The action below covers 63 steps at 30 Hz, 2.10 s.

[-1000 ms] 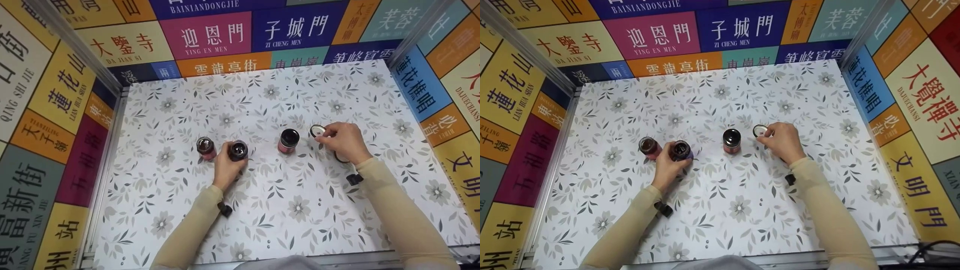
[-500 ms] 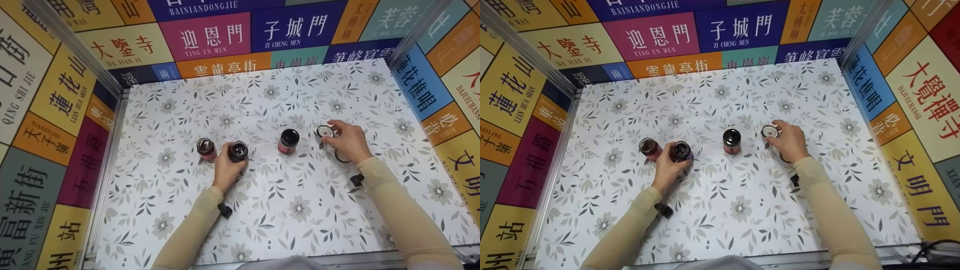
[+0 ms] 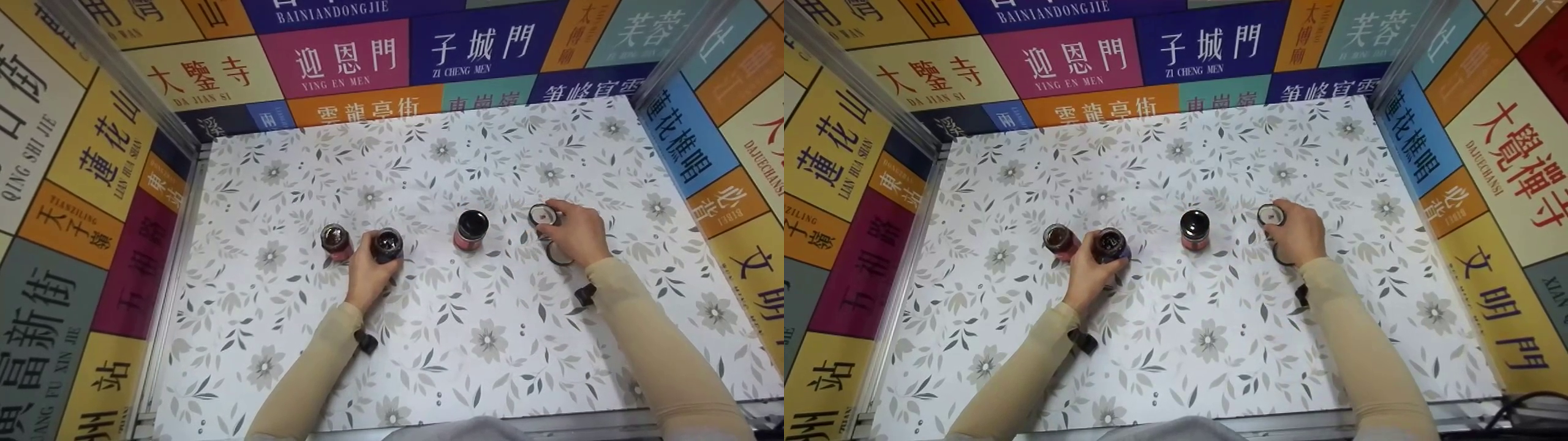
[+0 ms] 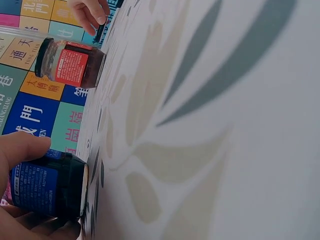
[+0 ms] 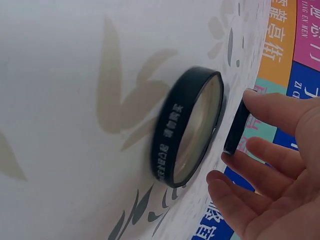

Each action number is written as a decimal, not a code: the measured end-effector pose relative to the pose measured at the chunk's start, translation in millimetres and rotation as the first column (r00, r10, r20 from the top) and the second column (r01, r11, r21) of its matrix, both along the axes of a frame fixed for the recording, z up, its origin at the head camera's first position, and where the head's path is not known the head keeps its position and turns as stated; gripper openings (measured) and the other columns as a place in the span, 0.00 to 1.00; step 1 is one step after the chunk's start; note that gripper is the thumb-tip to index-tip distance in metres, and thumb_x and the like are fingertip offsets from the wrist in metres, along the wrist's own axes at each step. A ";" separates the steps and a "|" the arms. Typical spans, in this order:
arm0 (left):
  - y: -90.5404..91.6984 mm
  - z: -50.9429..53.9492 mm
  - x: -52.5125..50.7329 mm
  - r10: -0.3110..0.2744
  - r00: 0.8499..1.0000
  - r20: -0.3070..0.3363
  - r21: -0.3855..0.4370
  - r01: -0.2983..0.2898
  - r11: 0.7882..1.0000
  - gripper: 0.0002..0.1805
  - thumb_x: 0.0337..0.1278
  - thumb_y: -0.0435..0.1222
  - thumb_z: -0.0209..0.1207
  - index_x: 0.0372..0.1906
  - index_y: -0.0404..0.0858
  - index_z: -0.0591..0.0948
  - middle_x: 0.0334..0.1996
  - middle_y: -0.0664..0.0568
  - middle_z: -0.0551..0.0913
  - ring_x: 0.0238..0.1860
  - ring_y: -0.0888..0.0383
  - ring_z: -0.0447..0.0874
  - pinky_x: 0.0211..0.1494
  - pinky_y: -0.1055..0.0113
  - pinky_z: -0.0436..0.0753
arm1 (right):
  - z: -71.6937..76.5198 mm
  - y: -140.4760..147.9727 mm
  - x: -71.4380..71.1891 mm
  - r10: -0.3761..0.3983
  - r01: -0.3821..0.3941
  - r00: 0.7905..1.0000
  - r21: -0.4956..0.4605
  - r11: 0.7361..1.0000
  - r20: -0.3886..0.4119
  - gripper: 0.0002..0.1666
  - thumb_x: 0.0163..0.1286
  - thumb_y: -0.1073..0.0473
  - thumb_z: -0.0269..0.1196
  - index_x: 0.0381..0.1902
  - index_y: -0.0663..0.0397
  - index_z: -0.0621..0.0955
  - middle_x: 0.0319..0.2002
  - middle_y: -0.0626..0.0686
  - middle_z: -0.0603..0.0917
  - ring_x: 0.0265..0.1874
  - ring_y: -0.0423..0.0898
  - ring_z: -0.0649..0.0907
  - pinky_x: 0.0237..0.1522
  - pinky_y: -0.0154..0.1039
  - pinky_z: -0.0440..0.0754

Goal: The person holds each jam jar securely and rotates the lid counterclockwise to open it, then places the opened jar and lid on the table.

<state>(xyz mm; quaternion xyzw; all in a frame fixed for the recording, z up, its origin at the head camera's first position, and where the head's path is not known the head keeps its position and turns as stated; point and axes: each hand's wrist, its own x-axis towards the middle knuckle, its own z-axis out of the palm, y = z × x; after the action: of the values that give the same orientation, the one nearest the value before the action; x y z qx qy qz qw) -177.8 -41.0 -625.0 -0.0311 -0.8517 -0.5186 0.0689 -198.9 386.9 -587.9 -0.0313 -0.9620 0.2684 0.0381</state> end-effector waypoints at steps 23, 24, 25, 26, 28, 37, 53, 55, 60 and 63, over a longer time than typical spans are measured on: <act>-2.9 -1.2 -5.6 0.019 0.999 -0.042 -0.024 -0.020 1.000 0.38 0.38 0.34 0.76 0.61 0.38 0.76 0.55 0.46 0.83 0.58 0.50 0.80 0.66 0.61 0.73 | -11.6 5.8 1.1 -0.007 0.009 0.999 0.040 0.999 -0.038 0.33 0.59 0.57 0.74 0.62 0.56 0.81 0.55 0.65 0.83 0.50 0.72 0.80 0.50 0.67 0.73; -2.9 -0.7 -5.7 0.012 0.999 -0.046 -0.022 -0.013 1.000 0.39 0.38 0.34 0.76 0.62 0.37 0.75 0.57 0.46 0.82 0.59 0.50 0.79 0.67 0.61 0.72 | -11.5 5.7 1.4 -0.007 0.008 0.999 0.033 0.999 -0.034 0.33 0.59 0.57 0.74 0.63 0.55 0.81 0.57 0.64 0.82 0.51 0.71 0.80 0.51 0.67 0.73; -2.9 -0.1 -5.8 0.004 0.999 -0.053 -0.021 -0.005 1.000 0.41 0.38 0.34 0.76 0.64 0.37 0.74 0.58 0.45 0.81 0.60 0.50 0.78 0.68 0.61 0.70 | -11.1 5.6 1.9 -0.008 0.009 1.000 0.027 1.000 -0.029 0.33 0.59 0.57 0.74 0.63 0.55 0.80 0.58 0.63 0.82 0.53 0.70 0.79 0.52 0.66 0.73; -3.0 0.6 -5.9 -0.005 0.998 -0.058 -0.024 0.003 1.000 0.42 0.39 0.34 0.77 0.66 0.37 0.73 0.60 0.45 0.80 0.62 0.50 0.77 0.69 0.62 0.69 | -10.8 5.6 2.4 -0.008 0.009 1.000 0.022 1.000 -0.024 0.34 0.59 0.57 0.74 0.64 0.54 0.80 0.59 0.63 0.81 0.54 0.69 0.79 0.53 0.66 0.72; -3.4 2.2 -5.9 -0.024 0.997 -0.070 -0.031 0.021 0.999 0.45 0.39 0.34 0.77 0.68 0.36 0.71 0.63 0.45 0.78 0.64 0.50 0.75 0.71 0.62 0.67 | -10.1 5.0 3.2 -0.006 0.006 1.000 0.006 1.000 -0.015 0.34 0.60 0.56 0.74 0.65 0.53 0.79 0.62 0.63 0.79 0.57 0.68 0.77 0.55 0.66 0.71; -5.0 11.2 -6.4 -0.061 0.994 -0.093 -0.025 0.059 0.998 0.47 0.41 0.36 0.78 0.71 0.37 0.69 0.65 0.45 0.76 0.66 0.52 0.73 0.72 0.63 0.65 | -3.7 0.5 3.3 0.038 -0.039 0.999 -0.025 0.999 -0.039 0.32 0.65 0.53 0.70 0.66 0.57 0.78 0.63 0.67 0.75 0.65 0.68 0.70 0.64 0.65 0.64; -4.8 31.0 -12.0 -0.062 0.971 -0.233 -0.046 0.052 0.998 0.46 0.42 0.38 0.78 0.70 0.37 0.70 0.67 0.46 0.73 0.72 0.51 0.65 0.76 0.63 0.59 | 15.4 -17.8 8.5 0.048 -0.052 0.995 -0.041 0.998 -0.089 0.32 0.69 0.49 0.66 0.68 0.52 0.76 0.68 0.66 0.70 0.68 0.67 0.65 0.67 0.65 0.61; -3.9 33.1 -12.4 -0.070 0.961 -0.267 -0.063 0.055 0.997 0.45 0.42 0.38 0.78 0.69 0.37 0.70 0.67 0.44 0.72 0.73 0.48 0.61 0.77 0.61 0.56 | 18.8 -20.4 10.1 0.053 -0.057 0.994 -0.045 0.997 -0.097 0.33 0.69 0.48 0.66 0.68 0.51 0.76 0.68 0.66 0.70 0.68 0.66 0.65 0.67 0.65 0.61; 0.5 40.0 -12.1 -0.101 0.931 -0.352 -0.118 0.063 0.991 0.45 0.42 0.41 0.78 0.68 0.36 0.71 0.66 0.43 0.73 0.76 0.44 0.54 0.78 0.56 0.55 | 26.5 -26.8 14.1 0.069 -0.079 0.986 -0.060 0.995 -0.154 0.32 0.68 0.49 0.67 0.68 0.51 0.77 0.68 0.64 0.71 0.68 0.64 0.66 0.66 0.65 0.62; 4.4 43.8 -12.2 -0.122 0.910 -0.397 -0.160 0.063 0.985 0.46 0.42 0.42 0.78 0.68 0.35 0.70 0.66 0.43 0.71 0.77 0.43 0.52 0.78 0.53 0.54 | 30.2 -31.0 15.9 0.079 -0.094 0.977 -0.065 0.993 -0.196 0.32 0.67 0.50 0.68 0.67 0.51 0.77 0.67 0.64 0.72 0.67 0.64 0.68 0.65 0.64 0.63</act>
<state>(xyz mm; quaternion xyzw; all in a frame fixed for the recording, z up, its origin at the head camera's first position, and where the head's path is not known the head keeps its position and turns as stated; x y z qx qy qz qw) -190.1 -36.6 -581.1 -0.1830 -0.8514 -0.4410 0.2168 -183.0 356.0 -557.7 0.0354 -0.9436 0.3071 0.1183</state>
